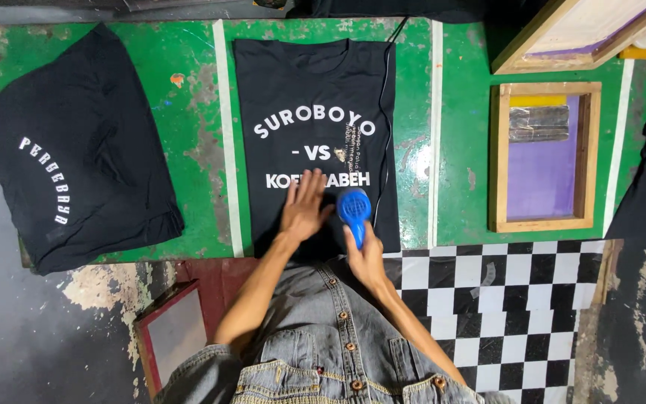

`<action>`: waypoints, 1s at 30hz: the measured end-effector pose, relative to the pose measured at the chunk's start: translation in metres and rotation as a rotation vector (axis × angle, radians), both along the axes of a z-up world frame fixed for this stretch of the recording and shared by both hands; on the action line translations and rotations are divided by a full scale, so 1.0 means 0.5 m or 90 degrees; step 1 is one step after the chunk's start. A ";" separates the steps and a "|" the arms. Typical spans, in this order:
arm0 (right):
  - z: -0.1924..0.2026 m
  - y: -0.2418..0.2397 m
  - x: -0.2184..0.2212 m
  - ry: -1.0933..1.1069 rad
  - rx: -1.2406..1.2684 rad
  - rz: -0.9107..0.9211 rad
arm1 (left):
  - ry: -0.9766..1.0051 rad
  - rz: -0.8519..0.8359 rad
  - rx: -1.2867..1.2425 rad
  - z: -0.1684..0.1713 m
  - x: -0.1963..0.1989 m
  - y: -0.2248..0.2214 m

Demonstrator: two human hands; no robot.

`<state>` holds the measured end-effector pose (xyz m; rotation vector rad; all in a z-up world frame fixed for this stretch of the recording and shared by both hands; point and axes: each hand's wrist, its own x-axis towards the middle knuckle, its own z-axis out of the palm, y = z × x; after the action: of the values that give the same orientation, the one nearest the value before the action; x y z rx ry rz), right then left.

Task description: Screen print a design onto a t-shirt and dry the ink using a hair dryer

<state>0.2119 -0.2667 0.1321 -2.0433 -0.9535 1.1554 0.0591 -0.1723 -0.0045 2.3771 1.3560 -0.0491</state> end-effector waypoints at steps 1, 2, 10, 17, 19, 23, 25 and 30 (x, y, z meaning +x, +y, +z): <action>0.006 0.040 -0.011 0.002 0.075 -0.001 | 0.003 -0.041 0.015 -0.003 0.020 -0.009; 0.012 0.079 -0.022 0.005 0.150 -0.001 | 0.007 -0.080 0.030 -0.005 0.038 -0.019; 0.152 0.189 -0.047 0.003 0.308 0.010 | -0.114 -0.123 0.069 0.017 0.048 -0.026; 0.072 0.002 -0.006 0.019 0.079 0.030 | 0.047 0.003 -0.041 0.031 -0.068 0.007; 0.063 -0.070 0.014 0.017 0.038 0.029 | 0.025 0.038 0.050 0.029 -0.105 0.007; -0.001 -0.178 0.041 0.017 -0.022 0.016 | -0.011 0.101 0.179 0.043 -0.141 0.014; 0.015 -0.138 0.026 0.016 -0.017 0.016 | -0.007 0.084 0.158 0.033 -0.127 0.006; 0.026 0.016 -0.033 0.023 0.060 0.036 | 0.015 0.030 0.017 -0.003 -0.059 -0.023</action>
<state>0.1953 -0.2588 0.1449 -1.9252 -1.0345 1.1504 0.0295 -0.1835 -0.0062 2.3727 1.4308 -0.0461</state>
